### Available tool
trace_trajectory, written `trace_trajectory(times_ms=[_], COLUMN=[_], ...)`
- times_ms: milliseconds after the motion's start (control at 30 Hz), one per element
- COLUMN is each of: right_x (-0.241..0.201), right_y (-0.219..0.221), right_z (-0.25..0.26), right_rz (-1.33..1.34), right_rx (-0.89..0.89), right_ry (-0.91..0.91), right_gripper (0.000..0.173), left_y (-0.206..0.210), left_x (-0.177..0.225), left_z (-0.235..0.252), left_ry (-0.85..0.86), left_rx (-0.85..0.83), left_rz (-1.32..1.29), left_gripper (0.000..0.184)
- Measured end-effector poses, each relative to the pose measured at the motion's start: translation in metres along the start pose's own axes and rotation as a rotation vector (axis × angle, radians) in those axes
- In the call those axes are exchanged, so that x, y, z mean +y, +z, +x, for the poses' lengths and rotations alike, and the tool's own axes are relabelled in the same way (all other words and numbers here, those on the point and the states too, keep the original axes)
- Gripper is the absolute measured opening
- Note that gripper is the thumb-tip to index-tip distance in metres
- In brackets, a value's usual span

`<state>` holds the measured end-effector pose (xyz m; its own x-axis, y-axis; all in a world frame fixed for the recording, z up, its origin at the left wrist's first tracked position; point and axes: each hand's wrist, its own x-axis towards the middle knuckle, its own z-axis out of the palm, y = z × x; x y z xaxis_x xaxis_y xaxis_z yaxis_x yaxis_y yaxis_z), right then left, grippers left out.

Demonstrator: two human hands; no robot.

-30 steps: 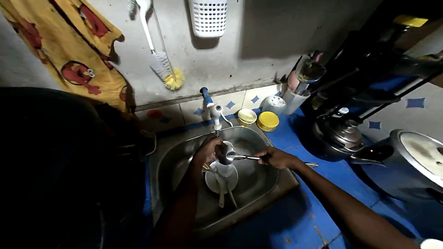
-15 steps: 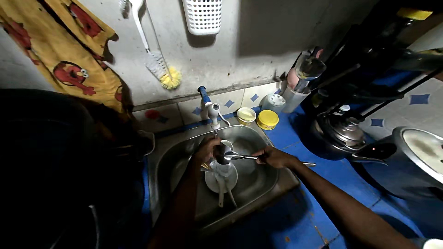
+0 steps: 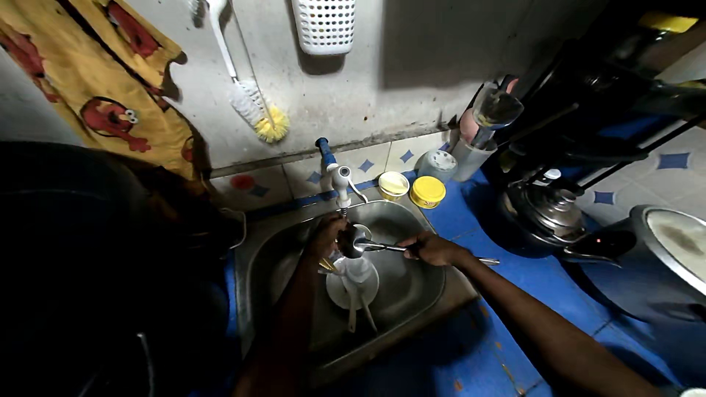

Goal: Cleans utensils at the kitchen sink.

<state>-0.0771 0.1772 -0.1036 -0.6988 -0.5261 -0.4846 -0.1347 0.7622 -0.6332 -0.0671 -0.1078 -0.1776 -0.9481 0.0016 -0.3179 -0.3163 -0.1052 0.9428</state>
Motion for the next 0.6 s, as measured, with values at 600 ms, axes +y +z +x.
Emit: trace_trajectory(times_ms=[600], right_x=[-0.071], right_y=[0.064], right_z=[0.048], right_rz=[-0.528], right_rx=[0.213], right_ry=[-0.103], right_gripper=[0.028], left_y=[-0.035], left_x=[-0.003], left_z=[-0.036], left_ry=[-0.175], left_rx=[0.437], left_rz=[-0.258], left_gripper=[0.058])
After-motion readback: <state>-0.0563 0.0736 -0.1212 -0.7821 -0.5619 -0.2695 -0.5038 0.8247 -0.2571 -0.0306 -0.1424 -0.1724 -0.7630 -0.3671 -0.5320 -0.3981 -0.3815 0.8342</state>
